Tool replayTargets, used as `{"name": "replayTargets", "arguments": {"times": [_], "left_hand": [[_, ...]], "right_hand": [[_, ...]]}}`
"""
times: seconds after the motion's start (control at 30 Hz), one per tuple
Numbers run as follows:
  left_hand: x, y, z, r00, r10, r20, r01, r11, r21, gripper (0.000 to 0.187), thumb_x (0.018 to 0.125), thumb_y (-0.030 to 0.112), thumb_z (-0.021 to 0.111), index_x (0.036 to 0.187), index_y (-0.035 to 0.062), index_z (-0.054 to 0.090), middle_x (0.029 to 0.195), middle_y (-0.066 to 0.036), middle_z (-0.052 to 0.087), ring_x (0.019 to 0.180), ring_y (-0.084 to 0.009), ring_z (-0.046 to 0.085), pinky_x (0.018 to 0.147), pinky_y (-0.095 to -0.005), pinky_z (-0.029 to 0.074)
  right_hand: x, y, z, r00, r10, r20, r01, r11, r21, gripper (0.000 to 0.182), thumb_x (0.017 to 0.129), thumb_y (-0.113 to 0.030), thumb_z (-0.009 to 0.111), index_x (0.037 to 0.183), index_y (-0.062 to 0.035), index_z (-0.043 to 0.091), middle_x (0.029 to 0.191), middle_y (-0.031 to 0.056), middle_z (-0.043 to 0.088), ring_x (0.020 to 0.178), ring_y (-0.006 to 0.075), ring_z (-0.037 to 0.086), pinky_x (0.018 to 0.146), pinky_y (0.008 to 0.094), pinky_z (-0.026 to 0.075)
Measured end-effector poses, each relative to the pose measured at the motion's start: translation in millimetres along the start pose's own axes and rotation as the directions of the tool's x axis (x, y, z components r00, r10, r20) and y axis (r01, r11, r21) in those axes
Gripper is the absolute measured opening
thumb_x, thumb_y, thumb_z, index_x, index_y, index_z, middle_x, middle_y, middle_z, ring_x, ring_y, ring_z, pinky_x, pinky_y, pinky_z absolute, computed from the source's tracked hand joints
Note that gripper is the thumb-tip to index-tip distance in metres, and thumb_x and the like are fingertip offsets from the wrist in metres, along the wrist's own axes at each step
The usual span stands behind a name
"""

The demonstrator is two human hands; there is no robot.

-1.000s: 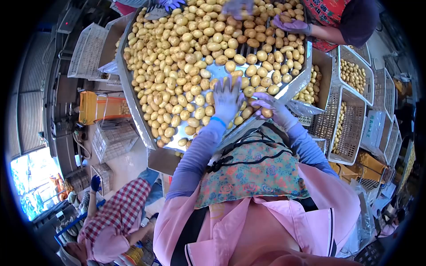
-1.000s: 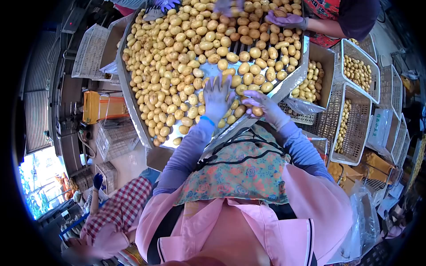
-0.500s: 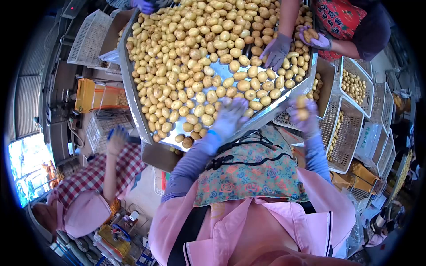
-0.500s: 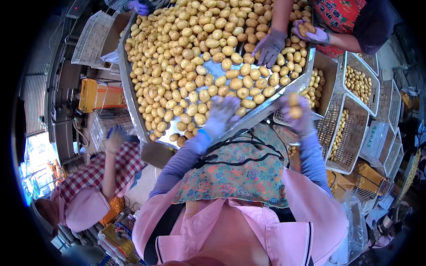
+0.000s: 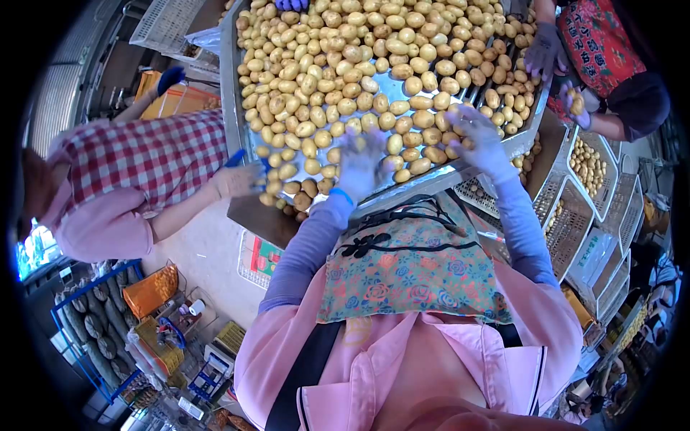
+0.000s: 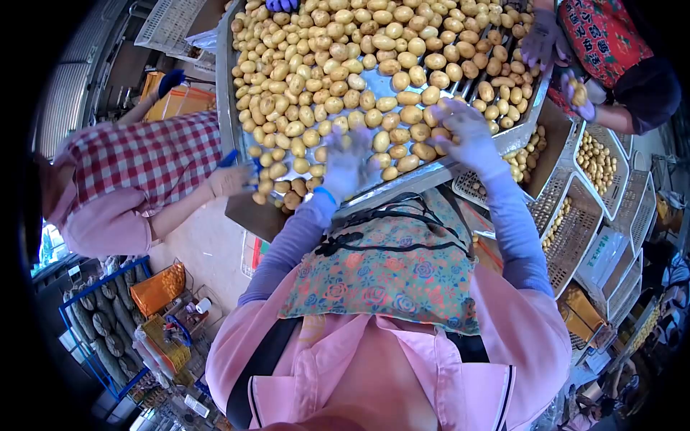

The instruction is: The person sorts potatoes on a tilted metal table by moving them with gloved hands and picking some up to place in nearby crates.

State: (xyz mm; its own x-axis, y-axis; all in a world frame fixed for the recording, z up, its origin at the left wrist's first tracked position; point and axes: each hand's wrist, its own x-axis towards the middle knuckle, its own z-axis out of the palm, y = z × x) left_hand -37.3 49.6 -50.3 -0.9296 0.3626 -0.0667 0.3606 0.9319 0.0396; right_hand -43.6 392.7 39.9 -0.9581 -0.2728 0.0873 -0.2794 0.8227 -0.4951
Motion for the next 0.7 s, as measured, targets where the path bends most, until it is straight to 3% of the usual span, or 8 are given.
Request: {"name": "replayTargets", "arguments": {"times": [0.07, 0.17, 0.3, 0.37, 0.43, 0.53, 0.6, 0.7], "left_hand": [[-28, -9, -5, 0.887, 0.434, -0.158, -0.450, 0.889, -0.087, 0.068, 0.095, 0.049, 0.053, 0.151, 0.0119, 0.042, 0.157, -0.019, 0.037, 0.146, -0.0398, 0.029, 0.119, -0.0564, 0.018], [-69, -50, -16, 0.985, 0.091, -0.148, -0.127, 0.957, -0.262, 0.063, 0.094, 0.041, 0.058, 0.151, 0.0172, 0.044, 0.157, -0.015, 0.037, 0.146, -0.0356, 0.031, 0.120, -0.0554, 0.017], [-75, -94, -1, 0.987, -0.025, -0.156, 0.026, 1.000, 0.002, 0.075, 0.095, 0.050, 0.054, 0.156, 0.0135, 0.033, 0.162, -0.020, 0.026, 0.150, -0.0411, 0.019, 0.120, -0.0583, 0.010], [-40, -86, 3, 0.862, -0.472, -0.183, 0.461, 0.881, -0.103, 0.074, 0.097, 0.049, 0.052, 0.157, 0.0116, 0.031, 0.162, -0.021, 0.026, 0.150, -0.0415, 0.020, 0.120, -0.0587, 0.010], [-23, -57, 8, 0.867, -0.455, -0.206, 0.466, 0.885, 0.009, 0.074, 0.097, 0.050, 0.050, 0.157, 0.0107, 0.030, 0.162, -0.021, 0.026, 0.151, -0.0414, 0.019, 0.120, -0.0593, 0.010], [-16, -40, -11, 0.994, -0.061, 0.092, 0.001, 0.838, 0.545, 0.076, 0.096, 0.051, 0.051, 0.158, 0.0116, 0.029, 0.162, -0.022, 0.026, 0.151, -0.0399, 0.019, 0.121, -0.0571, 0.010], [-21, -71, -27, 0.924, 0.368, -0.106, -0.373, 0.927, -0.037, 0.076, 0.093, 0.047, 0.056, 0.156, 0.0113, 0.032, 0.158, -0.025, 0.031, 0.150, -0.0391, 0.023, 0.122, -0.0555, 0.014], [-1, -102, -5, 0.941, 0.090, -0.325, -0.114, 0.992, -0.057, 0.074, 0.094, 0.048, 0.056, 0.154, 0.0098, 0.035, 0.156, -0.026, 0.034, 0.147, -0.0441, 0.027, 0.120, -0.0549, 0.020]], "right_hand": [[14, -7, 21, 0.980, -0.006, 0.197, 0.064, 0.955, -0.290, 0.064, 0.087, -0.050, 0.066, 0.146, -0.0321, 0.050, 0.157, 0.0103, 0.038, 0.149, 0.0354, 0.028, 0.121, 0.0487, 0.020], [14, -15, 54, 0.962, 0.008, 0.273, 0.099, 0.921, -0.377, 0.068, 0.083, -0.059, 0.066, 0.146, -0.0389, 0.049, 0.164, 0.0099, 0.026, 0.153, 0.0385, 0.012, 0.122, 0.0565, 0.004], [34, -45, 85, 0.961, -0.144, 0.234, 0.181, 0.973, -0.144, 0.061, 0.083, -0.055, 0.069, 0.139, -0.0358, 0.056, 0.163, 0.0117, 0.027, 0.152, 0.0369, 0.015, 0.121, 0.0577, 0.009], [41, -65, 114, 0.918, -0.326, 0.227, 0.348, 0.935, -0.065, 0.060, 0.080, -0.051, 0.072, 0.136, -0.0337, 0.059, 0.158, 0.0113, 0.035, 0.151, 0.0369, 0.020, 0.120, 0.0585, 0.014], [31, -88, 124, 0.901, -0.379, 0.211, 0.391, 0.920, -0.020, 0.057, 0.080, -0.049, 0.072, 0.133, -0.0308, 0.061, 0.158, 0.0103, 0.035, 0.149, 0.0374, 0.026, 0.121, 0.0571, 0.014], [33, -85, 128, 0.790, -0.594, 0.149, 0.587, 0.804, 0.093, 0.030, 0.087, -0.036, 0.068, 0.113, -0.0216, 0.070, 0.147, 0.0105, 0.050, 0.131, 0.0340, 0.048, 0.115, 0.0533, 0.030], [42, -42, 119, 0.802, -0.565, 0.196, 0.526, 0.822, 0.219, 0.029, 0.088, -0.036, 0.067, 0.112, -0.0207, 0.071, 0.141, 0.0103, 0.054, 0.129, 0.0332, 0.050, 0.113, 0.0518, 0.033], [51, 12, 60, 0.967, -0.149, 0.208, 0.119, 0.982, 0.148, 0.029, 0.088, -0.035, 0.067, 0.112, -0.0187, 0.071, 0.143, 0.0095, 0.053, 0.133, 0.0341, 0.047, 0.111, 0.0461, 0.037]]}}
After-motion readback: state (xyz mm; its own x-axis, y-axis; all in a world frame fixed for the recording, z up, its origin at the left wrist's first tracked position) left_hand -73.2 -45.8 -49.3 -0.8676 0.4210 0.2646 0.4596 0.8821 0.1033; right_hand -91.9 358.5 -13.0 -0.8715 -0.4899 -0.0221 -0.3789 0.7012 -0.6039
